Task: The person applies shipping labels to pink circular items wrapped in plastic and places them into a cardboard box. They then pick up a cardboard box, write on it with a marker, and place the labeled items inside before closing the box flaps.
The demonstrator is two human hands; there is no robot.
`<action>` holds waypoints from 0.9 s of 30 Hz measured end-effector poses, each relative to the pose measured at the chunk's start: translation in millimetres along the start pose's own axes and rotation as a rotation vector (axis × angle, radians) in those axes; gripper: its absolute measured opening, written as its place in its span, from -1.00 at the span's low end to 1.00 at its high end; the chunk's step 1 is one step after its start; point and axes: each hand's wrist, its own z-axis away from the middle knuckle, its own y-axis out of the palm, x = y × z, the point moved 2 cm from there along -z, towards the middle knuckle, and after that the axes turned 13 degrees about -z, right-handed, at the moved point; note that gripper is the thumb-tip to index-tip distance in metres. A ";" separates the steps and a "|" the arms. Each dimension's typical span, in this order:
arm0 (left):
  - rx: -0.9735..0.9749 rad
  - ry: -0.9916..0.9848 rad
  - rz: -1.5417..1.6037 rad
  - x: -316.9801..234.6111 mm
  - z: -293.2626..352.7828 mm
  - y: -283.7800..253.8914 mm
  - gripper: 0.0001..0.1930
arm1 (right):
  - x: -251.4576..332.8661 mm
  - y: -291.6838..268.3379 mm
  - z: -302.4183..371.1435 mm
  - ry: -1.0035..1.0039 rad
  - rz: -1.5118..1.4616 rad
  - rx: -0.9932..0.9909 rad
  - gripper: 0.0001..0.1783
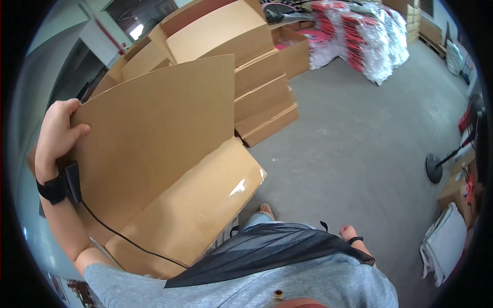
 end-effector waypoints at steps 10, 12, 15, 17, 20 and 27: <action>-0.328 0.467 0.158 -100.5 -151.0 5.3 -0.68 | -4.6 -16.4 4.5 0.209 -0.120 -0.013 -0.73; -0.220 0.531 0.220 -120.6 -194.0 8.5 -0.68 | 12.9 -32.3 -17.0 0.143 -0.208 -0.072 -0.72; -0.251 0.562 0.249 -178.5 -258.6 6.1 -0.68 | 40.6 -100.8 -51.8 -0.041 -0.415 -0.391 -0.70; -0.326 0.576 0.181 -195.5 -316.2 18.4 -0.68 | 122.2 -161.5 -59.2 -0.146 -0.474 -0.584 -0.68; -0.351 0.546 0.244 -234.7 -402.2 71.1 -0.66 | 221.9 -230.4 -66.8 -0.352 -0.498 -0.665 -0.67; -0.174 0.673 0.387 -409.4 -514.8 164.1 -0.68 | 315.1 -277.7 -92.3 -0.581 -0.179 -0.546 -0.64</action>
